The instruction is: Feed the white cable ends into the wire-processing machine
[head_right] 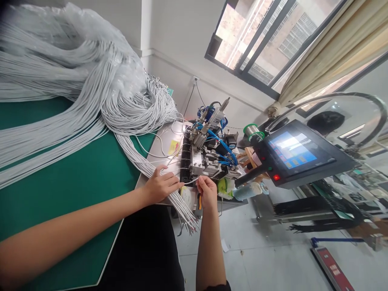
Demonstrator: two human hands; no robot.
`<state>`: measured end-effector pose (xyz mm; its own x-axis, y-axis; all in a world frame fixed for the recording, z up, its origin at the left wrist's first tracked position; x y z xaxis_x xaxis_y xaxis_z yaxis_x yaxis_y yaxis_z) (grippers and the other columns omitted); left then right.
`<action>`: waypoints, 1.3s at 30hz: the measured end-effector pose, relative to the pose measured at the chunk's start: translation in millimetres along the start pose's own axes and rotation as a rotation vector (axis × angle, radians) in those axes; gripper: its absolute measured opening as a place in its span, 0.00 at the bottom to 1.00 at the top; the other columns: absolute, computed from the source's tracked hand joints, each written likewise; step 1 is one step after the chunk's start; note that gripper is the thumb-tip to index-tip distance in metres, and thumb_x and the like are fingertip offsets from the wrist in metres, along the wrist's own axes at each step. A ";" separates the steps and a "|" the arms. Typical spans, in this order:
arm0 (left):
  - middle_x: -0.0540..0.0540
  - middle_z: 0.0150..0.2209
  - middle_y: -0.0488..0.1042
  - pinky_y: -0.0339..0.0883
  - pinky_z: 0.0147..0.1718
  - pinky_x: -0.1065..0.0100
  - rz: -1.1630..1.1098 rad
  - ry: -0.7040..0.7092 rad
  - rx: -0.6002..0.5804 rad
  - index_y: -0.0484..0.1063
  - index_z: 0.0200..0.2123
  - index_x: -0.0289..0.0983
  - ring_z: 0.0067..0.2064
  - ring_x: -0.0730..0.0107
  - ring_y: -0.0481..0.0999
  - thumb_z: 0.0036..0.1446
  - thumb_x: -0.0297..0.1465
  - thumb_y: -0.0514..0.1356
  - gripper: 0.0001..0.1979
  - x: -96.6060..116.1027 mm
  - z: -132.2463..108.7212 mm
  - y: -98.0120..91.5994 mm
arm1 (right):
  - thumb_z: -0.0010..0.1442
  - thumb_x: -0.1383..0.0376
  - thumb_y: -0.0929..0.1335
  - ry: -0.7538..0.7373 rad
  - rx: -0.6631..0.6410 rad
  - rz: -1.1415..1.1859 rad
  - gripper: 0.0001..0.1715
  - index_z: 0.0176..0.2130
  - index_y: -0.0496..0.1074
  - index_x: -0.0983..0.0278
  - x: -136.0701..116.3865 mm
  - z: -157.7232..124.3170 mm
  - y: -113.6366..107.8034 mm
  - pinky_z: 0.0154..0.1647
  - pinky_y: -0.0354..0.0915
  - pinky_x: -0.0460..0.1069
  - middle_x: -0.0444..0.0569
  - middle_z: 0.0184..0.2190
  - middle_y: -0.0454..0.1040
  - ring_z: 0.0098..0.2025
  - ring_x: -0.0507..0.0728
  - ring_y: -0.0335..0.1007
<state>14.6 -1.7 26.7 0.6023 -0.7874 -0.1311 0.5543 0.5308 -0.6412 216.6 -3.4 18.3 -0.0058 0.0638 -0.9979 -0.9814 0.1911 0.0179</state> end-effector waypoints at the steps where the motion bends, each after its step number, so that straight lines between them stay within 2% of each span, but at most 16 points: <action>1: 0.54 0.28 0.72 0.47 0.53 0.56 -0.001 0.002 0.003 0.73 0.38 0.43 0.34 0.74 0.69 0.64 0.27 0.52 0.10 -0.3 -0.2 0.4 | 0.48 0.49 0.73 -0.002 0.003 -0.001 0.22 0.24 0.67 0.64 0.1 -0.3 0.4 0.16 0.46 0.44 0.42 0.19 0.63 0.17 0.47 0.48; 5: 0.52 0.29 0.73 0.48 0.52 0.55 0.010 0.000 0.012 0.73 0.40 0.43 0.35 0.72 0.68 0.63 0.25 0.51 0.12 -0.8 -0.2 0.2 | 0.51 0.50 0.71 -0.019 0.013 -0.064 0.20 0.26 0.69 0.64 2.0 -1.6 -2.4 0.17 0.48 0.45 0.44 0.20 0.65 0.18 0.48 0.50; 11: 0.50 0.32 0.73 0.50 0.52 0.54 0.051 -0.062 -0.009 0.74 0.40 0.42 0.37 0.69 0.69 0.60 0.22 0.52 0.13 1.4 1.8 1.0 | 0.57 0.53 0.66 -0.181 -0.002 -0.588 0.20 0.24 0.71 0.65 6.4 0.6 -13.3 0.22 0.53 0.45 0.43 0.18 0.65 0.22 0.51 0.56; 14: 0.49 0.33 0.73 0.50 0.51 0.55 0.063 -0.086 -0.018 0.74 0.40 0.42 0.38 0.68 0.69 0.59 0.22 0.52 0.13 2.8 2.4 3.8 | 0.58 0.55 0.65 -0.210 -0.054 -0.716 0.19 0.22 0.69 0.64 10.8 4.7 -16.7 0.22 0.51 0.45 0.41 0.16 0.60 0.21 0.51 0.54; 17: 0.48 0.33 0.73 0.50 0.51 0.54 0.069 -0.106 -0.041 0.74 0.39 0.41 0.38 0.67 0.69 0.60 0.23 0.53 0.12 3.5 1.9 7.8 | 0.58 0.56 0.64 -0.164 -0.109 -0.684 0.19 0.22 0.66 0.64 16.7 9.7 -19.7 0.21 0.50 0.45 0.40 0.17 0.58 0.21 0.50 0.52; 20: 0.47 0.33 0.73 0.50 0.51 0.54 0.066 -0.126 -0.077 0.75 0.40 0.41 0.39 0.65 0.69 0.59 0.23 0.54 0.11 3.7 0.8 11.8 | 0.56 0.55 0.66 -0.053 -0.148 -0.514 0.18 0.22 0.64 0.63 23.6 13.3 -20.5 0.20 0.49 0.45 0.40 0.17 0.57 0.21 0.50 0.50; 24: 0.47 0.32 0.73 0.50 0.51 0.54 0.065 -0.136 -0.095 0.75 0.39 0.41 0.38 0.65 0.69 0.59 0.24 0.55 0.11 3.8 0.3 13.6 | 0.52 0.53 0.67 0.058 -0.102 -0.295 0.18 0.21 0.61 0.62 33.7 14.3 -15.6 0.20 0.49 0.44 0.39 0.18 0.55 0.21 0.49 0.48; 31: 0.47 0.30 0.72 0.49 0.49 0.54 0.081 -0.167 -0.097 0.76 0.38 0.40 0.37 0.63 0.68 0.58 0.23 0.54 0.12 5.2 2.4 11.3 | 0.48 0.53 0.65 0.112 -0.047 -0.179 0.18 0.21 0.56 0.61 43.7 11.6 -6.3 0.20 0.51 0.45 0.39 0.17 0.53 0.20 0.49 0.48; 39: 0.45 0.33 0.73 0.50 0.49 0.53 0.072 -0.177 -0.121 0.75 0.35 0.38 0.40 0.61 0.69 0.52 0.20 0.55 0.12 3.4 -0.2 8.2 | 0.51 0.49 0.69 0.076 -0.035 -0.236 0.22 0.22 0.64 0.64 35.7 2.4 -16.7 0.22 0.52 0.44 0.40 0.19 0.58 0.22 0.50 0.51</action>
<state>21.1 -0.2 20.8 0.7353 -0.6758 -0.0521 0.4393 0.5337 -0.7226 233.3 -1.9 -17.6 0.2115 -0.0524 -0.9760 -0.9632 0.1583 -0.2173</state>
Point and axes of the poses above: each hand's wrist, its own z-axis towards the middle knuckle, its own y-axis out of the palm, x = y × z, the point moved 2 cm from there along z, towards the middle knuckle
